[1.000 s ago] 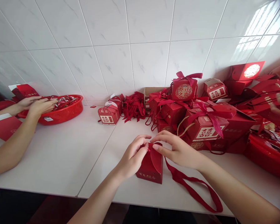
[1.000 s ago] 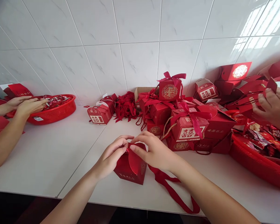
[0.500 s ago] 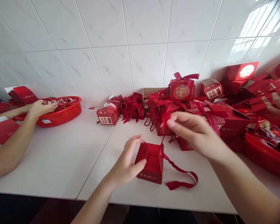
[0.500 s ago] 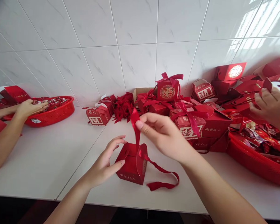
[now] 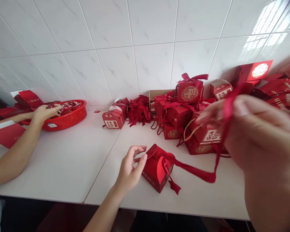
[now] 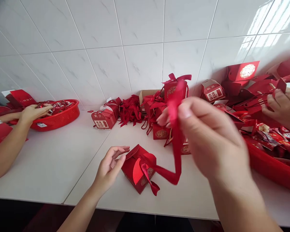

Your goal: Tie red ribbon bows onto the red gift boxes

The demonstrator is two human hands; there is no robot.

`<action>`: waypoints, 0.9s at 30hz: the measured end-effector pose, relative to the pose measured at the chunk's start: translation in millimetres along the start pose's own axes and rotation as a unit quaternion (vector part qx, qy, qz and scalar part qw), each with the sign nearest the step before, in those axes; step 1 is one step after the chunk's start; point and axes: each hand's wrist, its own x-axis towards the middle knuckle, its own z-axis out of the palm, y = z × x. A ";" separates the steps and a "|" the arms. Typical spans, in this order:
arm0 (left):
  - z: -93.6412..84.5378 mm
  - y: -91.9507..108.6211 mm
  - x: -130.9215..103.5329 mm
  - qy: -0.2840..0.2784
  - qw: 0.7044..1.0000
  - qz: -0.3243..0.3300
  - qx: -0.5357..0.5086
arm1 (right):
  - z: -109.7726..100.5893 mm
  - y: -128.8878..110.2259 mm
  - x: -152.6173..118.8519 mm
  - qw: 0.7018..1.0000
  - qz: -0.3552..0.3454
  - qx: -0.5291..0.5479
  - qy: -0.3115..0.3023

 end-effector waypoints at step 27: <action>8.4 10.1 -20.4 0.087 0.995 -0.029 -0.027 | 79.0 84.1 17.3 0.878 0.200 -0.120 -0.418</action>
